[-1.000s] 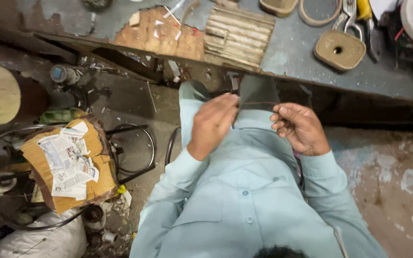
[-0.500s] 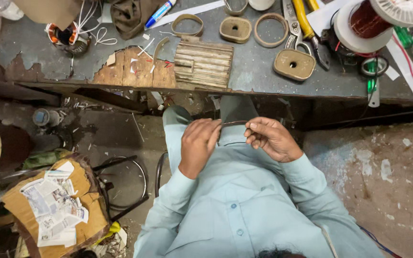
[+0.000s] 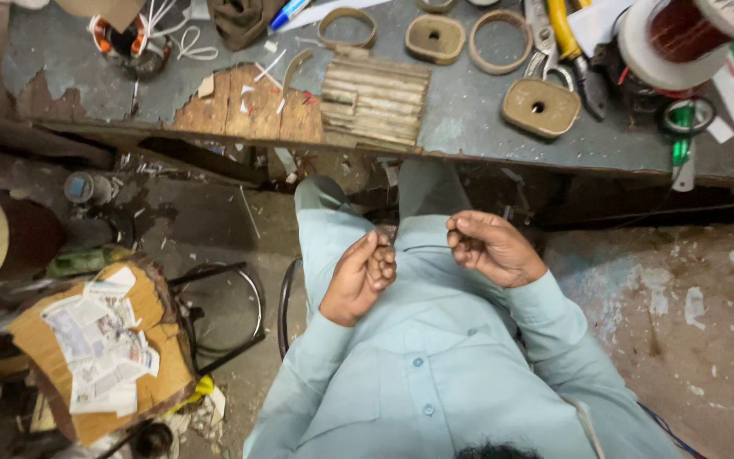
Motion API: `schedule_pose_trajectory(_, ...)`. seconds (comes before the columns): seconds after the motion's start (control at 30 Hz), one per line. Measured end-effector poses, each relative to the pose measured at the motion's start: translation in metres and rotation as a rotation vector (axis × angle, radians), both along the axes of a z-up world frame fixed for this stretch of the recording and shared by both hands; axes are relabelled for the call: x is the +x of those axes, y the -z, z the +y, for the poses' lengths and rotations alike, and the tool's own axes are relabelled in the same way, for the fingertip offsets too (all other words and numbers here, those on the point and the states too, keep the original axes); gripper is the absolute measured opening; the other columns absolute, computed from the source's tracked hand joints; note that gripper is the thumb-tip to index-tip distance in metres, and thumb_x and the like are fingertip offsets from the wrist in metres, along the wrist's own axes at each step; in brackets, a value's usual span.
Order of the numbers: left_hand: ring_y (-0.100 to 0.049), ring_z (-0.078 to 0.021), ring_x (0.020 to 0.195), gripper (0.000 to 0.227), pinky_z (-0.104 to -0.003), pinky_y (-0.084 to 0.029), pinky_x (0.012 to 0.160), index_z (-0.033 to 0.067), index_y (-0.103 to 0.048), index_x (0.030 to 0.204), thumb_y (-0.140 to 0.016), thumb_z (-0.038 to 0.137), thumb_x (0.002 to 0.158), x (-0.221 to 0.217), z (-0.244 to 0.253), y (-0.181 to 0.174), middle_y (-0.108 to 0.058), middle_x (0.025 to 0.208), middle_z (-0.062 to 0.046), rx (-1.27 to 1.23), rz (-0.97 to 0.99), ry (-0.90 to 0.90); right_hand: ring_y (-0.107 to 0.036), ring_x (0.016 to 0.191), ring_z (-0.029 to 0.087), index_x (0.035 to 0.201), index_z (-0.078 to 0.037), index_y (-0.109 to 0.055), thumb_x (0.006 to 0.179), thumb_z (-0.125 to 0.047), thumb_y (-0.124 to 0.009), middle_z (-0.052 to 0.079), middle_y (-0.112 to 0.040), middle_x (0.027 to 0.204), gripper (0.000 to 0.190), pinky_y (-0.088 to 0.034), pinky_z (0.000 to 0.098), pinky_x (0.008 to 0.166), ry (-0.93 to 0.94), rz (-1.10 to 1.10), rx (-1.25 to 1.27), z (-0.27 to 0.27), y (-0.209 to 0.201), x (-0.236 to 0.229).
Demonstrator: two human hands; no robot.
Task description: The person assembles small electrical components by hand, using a wooden jig to hold a laminated core. They cut a flat strip with scissors, wrap it around the core, and thread a wire through the assembly. The person repeats the process with another core, handling copper wire and flat strips throughout.
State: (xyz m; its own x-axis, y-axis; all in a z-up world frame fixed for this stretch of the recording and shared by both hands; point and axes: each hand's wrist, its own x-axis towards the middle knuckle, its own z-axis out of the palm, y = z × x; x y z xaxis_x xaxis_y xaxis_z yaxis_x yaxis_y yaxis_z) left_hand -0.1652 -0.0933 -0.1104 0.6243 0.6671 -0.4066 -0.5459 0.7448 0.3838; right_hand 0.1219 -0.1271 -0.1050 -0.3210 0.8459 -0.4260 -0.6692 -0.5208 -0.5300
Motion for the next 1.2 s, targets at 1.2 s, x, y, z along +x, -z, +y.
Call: schedule_pose_trajectory(1.2, -0.071, -0.016, 0.101, 0.021, -0.027, -0.058, 0.07, -0.0012, -0.071, 0.119, -0.07, -0.01, 0.099, 0.049, -0.005, 0.02, -0.067, 0.133, -0.013, 0.668, 0.263, 0.023, -0.077, 0.091, 0.028, 0.118, 0.008, -0.069, 0.109, -0.005, -0.059, 0.023, -0.075, 0.105, 0.019, -0.063, 0.0358, 0.07, 0.073, 0.127, -0.014, -0.003, 0.012, 0.001)
